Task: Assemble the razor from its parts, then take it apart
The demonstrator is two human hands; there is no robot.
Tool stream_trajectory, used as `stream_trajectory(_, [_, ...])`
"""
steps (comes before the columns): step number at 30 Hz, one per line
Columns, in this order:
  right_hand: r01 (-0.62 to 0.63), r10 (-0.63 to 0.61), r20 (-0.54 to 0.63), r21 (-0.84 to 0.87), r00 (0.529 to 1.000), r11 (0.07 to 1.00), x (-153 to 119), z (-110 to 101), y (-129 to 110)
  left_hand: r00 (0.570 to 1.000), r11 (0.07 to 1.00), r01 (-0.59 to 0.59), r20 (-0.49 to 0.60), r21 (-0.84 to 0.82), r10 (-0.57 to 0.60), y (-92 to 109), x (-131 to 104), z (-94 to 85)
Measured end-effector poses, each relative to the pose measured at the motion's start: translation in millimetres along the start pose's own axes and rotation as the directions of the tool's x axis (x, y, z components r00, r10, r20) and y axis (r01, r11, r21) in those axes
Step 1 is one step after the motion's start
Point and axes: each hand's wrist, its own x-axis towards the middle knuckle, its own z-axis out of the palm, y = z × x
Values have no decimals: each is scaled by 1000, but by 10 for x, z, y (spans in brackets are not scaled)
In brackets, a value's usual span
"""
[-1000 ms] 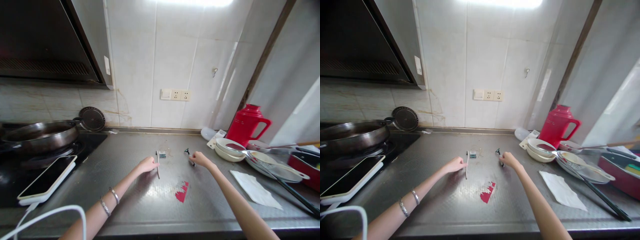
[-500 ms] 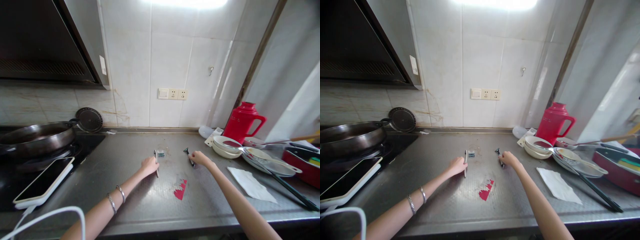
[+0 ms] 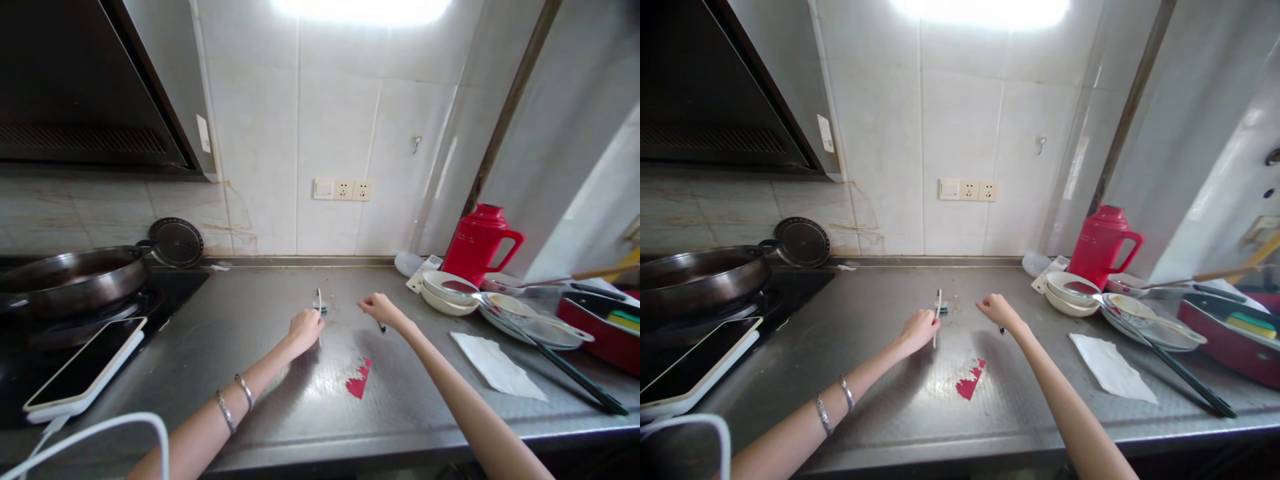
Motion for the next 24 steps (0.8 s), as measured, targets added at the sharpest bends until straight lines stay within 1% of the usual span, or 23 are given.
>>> stream_trajectory(3, [37, -41, 20, 155, 999, 987, -12, 28, -245, 997, 998, -70, -13, -9, 70, 190, -14, -28])
stream_trajectory(6, [85, -91, 20, 217, 996, 972, -52, 44, -447, 992, 992, -123, -36, -4, 123, 364, -35, -34])
stream_trajectory(8, [113, -115, 1, 182, 993, 977, -85, 49, -536, 989, 990, -143, -35, -6, 143, 448, -48, -31])
stream_trajectory(11, [97, -96, -20, 82, 995, 992, -119, 64, -590, 988, 988, -151, -43, -10, 151, 538, -71, -19])
stream_trajectory(13, [76, -76, -12, 15, 997, 997, -118, 69, -565, 985, 987, -160, -61, -29, 158, 577, -86, -8])
stream_trajectory(15, [73, -71, 25, -69, 997, 995, -94, 44, -477, 982, 982, -181, -70, -58, 177, 584, -87, -5])
stream_trajectory(17, [82, -68, 92, -161, 993, 983, -53, -29, -321, 978, 975, -205, -69, -90, 199, 529, -58, -24])
stream_trajectory(18, [88, -62, 132, -202, 989, 975, -29, -83, -219, 975, 970, -220, -70, -106, 213, 471, -27, -42])
stream_trajectory(19, [81, -45, 162, -220, 986, 972, -6, -144, -105, 973, 967, -224, -92, -123, 213, 392, 14, -63])
stream_trajectory(22, [22, 28, 207, -236, 978, 972, 45, -315, 263, 958, 953, -253, -180, -167, 223, 58, 194, -122])
stream_trajectory(24, [-28, 81, 202, -253, 976, 967, 61, -364, 479, 945, 944, -282, -218, -169, 243, -188, 332, -128])
